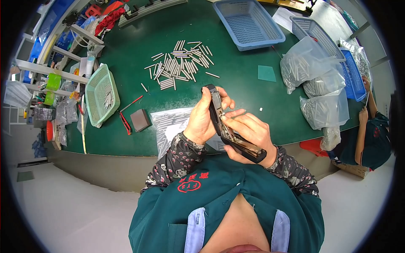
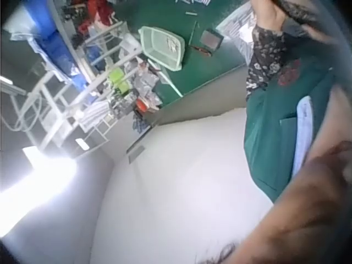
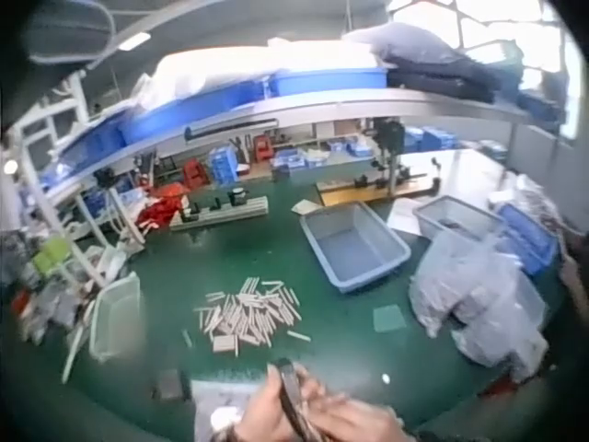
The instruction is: Sorting metal pins into plastic bags and stapling them closed.
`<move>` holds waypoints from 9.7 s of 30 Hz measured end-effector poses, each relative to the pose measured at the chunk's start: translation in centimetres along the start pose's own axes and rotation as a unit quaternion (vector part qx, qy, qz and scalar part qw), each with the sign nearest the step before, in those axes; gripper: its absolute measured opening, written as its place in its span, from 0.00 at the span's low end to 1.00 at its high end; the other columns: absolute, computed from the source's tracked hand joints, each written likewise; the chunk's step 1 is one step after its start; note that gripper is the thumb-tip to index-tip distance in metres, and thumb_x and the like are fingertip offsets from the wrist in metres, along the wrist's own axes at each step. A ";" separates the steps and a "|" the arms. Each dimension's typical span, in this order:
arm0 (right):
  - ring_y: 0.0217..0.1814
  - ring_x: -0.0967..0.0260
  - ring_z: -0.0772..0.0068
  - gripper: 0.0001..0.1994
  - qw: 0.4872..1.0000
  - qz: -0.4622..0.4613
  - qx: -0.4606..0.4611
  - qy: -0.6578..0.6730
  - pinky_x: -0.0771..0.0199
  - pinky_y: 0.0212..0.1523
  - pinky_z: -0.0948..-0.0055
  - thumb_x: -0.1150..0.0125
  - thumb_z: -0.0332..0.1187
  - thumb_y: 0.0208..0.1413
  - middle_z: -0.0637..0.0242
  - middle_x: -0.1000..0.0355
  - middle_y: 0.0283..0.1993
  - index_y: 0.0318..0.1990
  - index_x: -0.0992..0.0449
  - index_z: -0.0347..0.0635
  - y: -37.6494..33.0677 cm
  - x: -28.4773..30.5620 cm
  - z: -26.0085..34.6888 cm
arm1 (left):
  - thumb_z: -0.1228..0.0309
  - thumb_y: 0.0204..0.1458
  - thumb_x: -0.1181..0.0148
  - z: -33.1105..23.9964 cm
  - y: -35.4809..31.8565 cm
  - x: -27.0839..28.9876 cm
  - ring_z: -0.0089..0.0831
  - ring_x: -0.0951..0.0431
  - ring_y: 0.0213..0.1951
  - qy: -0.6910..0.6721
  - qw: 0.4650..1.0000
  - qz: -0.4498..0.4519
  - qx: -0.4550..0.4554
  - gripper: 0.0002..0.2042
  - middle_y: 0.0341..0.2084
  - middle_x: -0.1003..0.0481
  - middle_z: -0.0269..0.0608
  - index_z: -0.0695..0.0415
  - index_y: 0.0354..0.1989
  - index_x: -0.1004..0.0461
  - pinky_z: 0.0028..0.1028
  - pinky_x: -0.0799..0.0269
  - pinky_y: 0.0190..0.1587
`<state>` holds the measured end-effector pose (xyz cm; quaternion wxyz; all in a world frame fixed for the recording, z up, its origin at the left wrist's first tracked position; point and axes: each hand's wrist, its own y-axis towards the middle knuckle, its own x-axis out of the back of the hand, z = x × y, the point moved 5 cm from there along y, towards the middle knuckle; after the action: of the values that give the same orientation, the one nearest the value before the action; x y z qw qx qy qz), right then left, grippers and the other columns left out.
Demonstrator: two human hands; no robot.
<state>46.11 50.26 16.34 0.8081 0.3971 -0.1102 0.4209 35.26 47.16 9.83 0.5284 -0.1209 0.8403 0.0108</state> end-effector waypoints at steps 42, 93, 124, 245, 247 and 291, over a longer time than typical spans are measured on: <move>0.25 0.37 0.67 0.17 0.958 0.169 -0.035 -0.229 0.37 0.21 0.71 0.40 0.30 0.33 0.66 0.36 0.18 0.33 0.38 0.39 1.8 -0.5 -1.2 | 0.54 0.48 0.49 -1.8 -3.2 0.8 0.22 0.32 0.32 0.534 0.844 -0.017 0.042 0.23 0.34 0.34 0.41 0.63 0.41 0.37 0.24 0.33 0.34; 0.18 0.45 0.85 0.10 0.878 -0.302 -0.342 0.144 0.43 0.18 0.81 0.43 0.30 0.47 0.74 0.40 0.18 0.26 0.39 0.38 -2.5 -10.1 -3.5 | 0.74 0.38 0.42 -2.6 -8.7 6.3 0.35 0.32 0.25 0.644 0.749 -0.046 -0.148 0.09 0.22 0.35 0.41 0.63 0.27 0.35 0.29 0.34 0.28; 0.22 0.38 0.84 0.08 0.620 -0.168 -0.512 0.570 0.36 0.20 0.83 0.52 0.37 0.54 0.72 0.35 0.24 0.31 0.35 0.43 -2.3 -7.7 -2.3 | 0.73 0.29 0.41 -3.5 -9.0 -2.9 0.32 0.32 0.41 0.742 0.438 0.261 -0.436 0.11 0.33 0.31 0.33 0.53 0.26 0.30 0.38 0.37 0.47; 0.35 0.36 0.76 0.16 0.854 0.096 -0.332 0.389 0.36 0.35 0.77 0.45 0.33 0.47 0.64 0.34 0.37 0.42 0.36 0.37 -3.1 -3.1 -1.7 | 0.63 0.53 0.54 -6.3 -3.5 2.5 0.25 0.32 0.28 0.099 0.959 -0.132 -0.230 0.16 0.27 0.33 0.37 0.56 0.48 0.40 0.23 0.31 0.28; 0.37 0.35 0.76 0.20 0.841 0.142 -0.323 0.410 0.35 0.36 0.77 0.42 0.31 0.45 0.62 0.33 0.39 0.46 0.38 0.37 -3.5 -2.6 -1.1 | 0.64 0.53 0.53 -6.8 -3.8 2.6 0.24 0.31 0.28 0.082 0.952 -0.135 -0.261 0.16 0.27 0.32 0.37 0.56 0.48 0.40 0.23 0.29 0.27; 0.36 0.35 0.59 0.14 0.986 0.120 -0.029 0.116 0.35 0.36 0.70 0.34 0.28 0.27 0.54 0.33 0.46 0.23 0.35 0.42 0.2 -1.2 2.6 | 0.61 0.52 0.53 -3.8 -3.1 0.2 0.27 0.34 0.27 0.090 0.982 0.015 -0.163 0.21 0.24 0.36 0.38 0.58 0.51 0.45 0.26 0.33 0.29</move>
<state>45.63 47.72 17.57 0.7702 0.3061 -0.0746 0.5546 32.45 43.53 11.69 0.4234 -0.1928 0.8733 0.1444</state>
